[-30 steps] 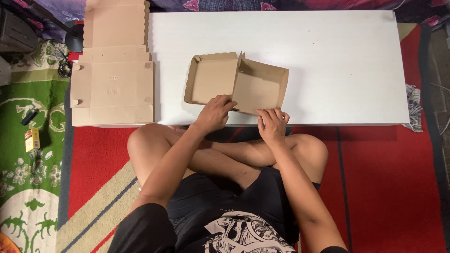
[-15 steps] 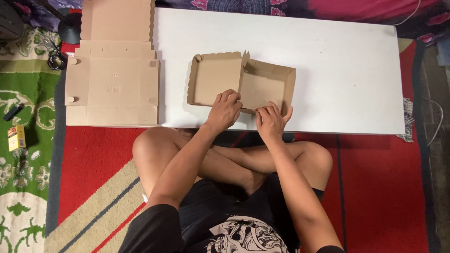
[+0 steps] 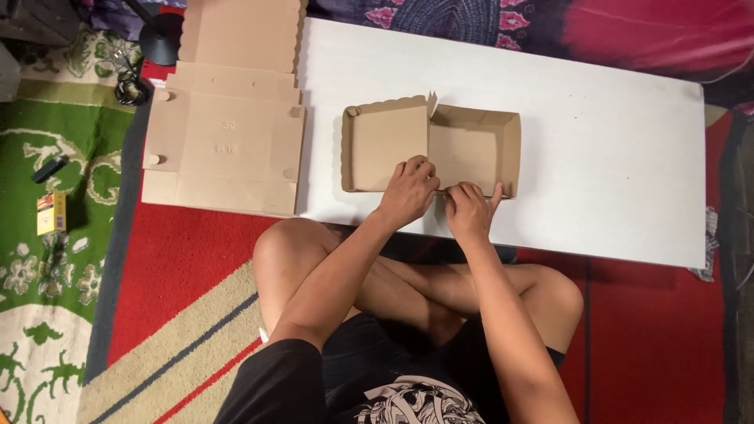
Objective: The person folds and unfolds a flat cardboard food container by hand, rotating it and flipping it to assemble the box.
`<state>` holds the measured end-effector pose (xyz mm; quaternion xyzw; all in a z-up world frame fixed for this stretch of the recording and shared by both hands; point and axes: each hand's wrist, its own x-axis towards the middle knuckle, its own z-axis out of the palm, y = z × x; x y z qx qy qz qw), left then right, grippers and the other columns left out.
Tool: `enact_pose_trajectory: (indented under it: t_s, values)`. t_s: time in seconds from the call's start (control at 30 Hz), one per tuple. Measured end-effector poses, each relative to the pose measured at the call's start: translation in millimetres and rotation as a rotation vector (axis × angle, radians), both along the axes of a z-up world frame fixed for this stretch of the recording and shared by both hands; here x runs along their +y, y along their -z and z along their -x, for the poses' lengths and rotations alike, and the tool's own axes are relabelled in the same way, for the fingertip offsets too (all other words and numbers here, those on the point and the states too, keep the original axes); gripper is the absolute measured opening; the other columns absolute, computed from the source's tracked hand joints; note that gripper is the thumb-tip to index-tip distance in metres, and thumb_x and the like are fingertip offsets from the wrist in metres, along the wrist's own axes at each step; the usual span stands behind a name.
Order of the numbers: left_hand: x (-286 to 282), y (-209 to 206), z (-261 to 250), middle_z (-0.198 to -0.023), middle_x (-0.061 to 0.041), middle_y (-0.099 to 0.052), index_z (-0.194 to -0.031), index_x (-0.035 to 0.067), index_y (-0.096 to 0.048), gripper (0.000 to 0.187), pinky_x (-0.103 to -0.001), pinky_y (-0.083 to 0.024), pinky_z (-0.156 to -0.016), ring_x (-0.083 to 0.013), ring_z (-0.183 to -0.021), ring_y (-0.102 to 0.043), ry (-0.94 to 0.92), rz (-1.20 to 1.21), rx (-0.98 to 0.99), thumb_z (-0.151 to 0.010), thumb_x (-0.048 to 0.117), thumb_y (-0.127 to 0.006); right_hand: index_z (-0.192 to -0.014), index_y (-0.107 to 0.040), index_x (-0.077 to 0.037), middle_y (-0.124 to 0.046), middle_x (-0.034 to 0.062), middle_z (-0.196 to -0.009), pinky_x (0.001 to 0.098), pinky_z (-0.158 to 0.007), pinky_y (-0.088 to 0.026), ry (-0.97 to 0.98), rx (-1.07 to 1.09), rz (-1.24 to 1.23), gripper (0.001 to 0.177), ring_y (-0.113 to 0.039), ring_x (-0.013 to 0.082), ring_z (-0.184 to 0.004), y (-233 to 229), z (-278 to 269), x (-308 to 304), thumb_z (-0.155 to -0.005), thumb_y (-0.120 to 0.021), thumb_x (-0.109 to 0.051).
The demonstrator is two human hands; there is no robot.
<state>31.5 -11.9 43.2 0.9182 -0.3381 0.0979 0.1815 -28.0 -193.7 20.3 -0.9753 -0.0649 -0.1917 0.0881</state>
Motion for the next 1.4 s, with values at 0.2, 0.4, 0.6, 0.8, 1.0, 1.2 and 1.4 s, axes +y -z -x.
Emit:
enact_pose_trajectory:
  t_s: [0.2, 0.4, 0.6, 0.8, 1.0, 1.2, 1.4]
  values:
    - [1, 8, -7, -0.107, 0.003, -0.054, -0.094, 0.021, -0.071, 0.005, -0.042, -0.039, -0.105, -0.0245, -0.134, -0.041, 0.006, -0.037, 0.027, -0.091, 0.023, -0.073, -0.099, -0.071, -0.025, -0.063, -0.0066, -0.085, 0.0547, -0.116, -0.027, -0.024, 0.002, -0.031, 0.003, -0.067, 0.0143, -0.097, 14, 0, -22, -0.101, -0.068, -0.024]
    - [3, 20, -10, -0.108, 0.000, -0.058, -0.098, 0.019, -0.073, 0.009, -0.043, -0.039, -0.102, -0.0249, -0.132, -0.044, -0.039, -0.148, -0.025, -0.094, 0.027, -0.071, -0.107, -0.074, -0.032, -0.069, -0.0112, -0.095, 0.0431, -0.111, -0.032, 0.001, 0.034, -0.006, 0.016, -0.068, 0.0097, -0.100, 14, 8, -37, -0.100, -0.070, -0.019]
    - [7, 51, -19, -0.127, -0.007, -0.056, -0.116, 0.020, -0.069, 0.021, -0.049, -0.042, -0.100, -0.0325, -0.130, -0.051, -0.113, -0.333, 0.201, -0.095, 0.025, -0.068, -0.115, -0.075, -0.024, -0.074, -0.0056, -0.115, 0.0379, -0.100, -0.040, -0.059, 0.169, 0.048, 0.022, -0.068, 0.0132, -0.112, -16, 25, -22, -0.101, -0.063, -0.012]
    - [9, 38, -9, -0.127, -0.009, -0.051, -0.123, 0.017, -0.064, 0.029, -0.045, -0.048, -0.091, -0.0337, -0.130, -0.051, -0.090, -0.300, 0.280, -0.094, 0.013, -0.066, -0.147, -0.056, -0.016, -0.056, 0.0106, -0.151, 0.0482, -0.110, -0.035, -0.057, 0.426, 0.119, 0.047, -0.051, 0.0294, -0.141, -21, 32, -9, -0.100, -0.057, -0.020]
    - [4, 65, -8, -0.124, -0.007, -0.051, -0.129, 0.028, -0.064, 0.041, -0.040, -0.048, -0.081, -0.0303, -0.124, -0.054, -0.078, -0.346, 0.178, -0.093, 0.011, -0.068, -0.151, -0.048, -0.006, -0.047, 0.0199, -0.155, 0.0536, -0.115, -0.030, -0.054, 0.469, 0.072, 0.053, -0.042, 0.0371, -0.146, -34, 43, 12, -0.099, -0.056, -0.013]
    - [9, 29, 1, -0.098, -0.004, -0.061, -0.097, 0.024, -0.078, 0.018, -0.038, -0.049, -0.074, -0.0240, -0.095, -0.063, -0.022, -0.255, 0.057, -0.095, 0.014, -0.063, -0.131, -0.065, -0.019, -0.064, -0.0016, -0.125, 0.0374, -0.102, -0.037, -0.162, 0.056, 0.014, 0.042, -0.057, 0.0173, -0.126, -22, 58, 26, -0.091, -0.055, -0.009]
    - [17, 6, 0, -0.098, -0.002, -0.066, -0.084, 0.021, -0.080, 0.017, -0.037, -0.046, -0.077, -0.0229, -0.098, -0.062, 0.043, -0.219, -0.008, -0.092, 0.013, -0.066, -0.113, -0.070, -0.017, -0.063, -0.0003, -0.111, 0.0398, -0.096, -0.039, -0.086, -0.260, -0.077, 0.031, -0.061, 0.0223, -0.113, -66, 48, -8, -0.084, -0.063, -0.006]
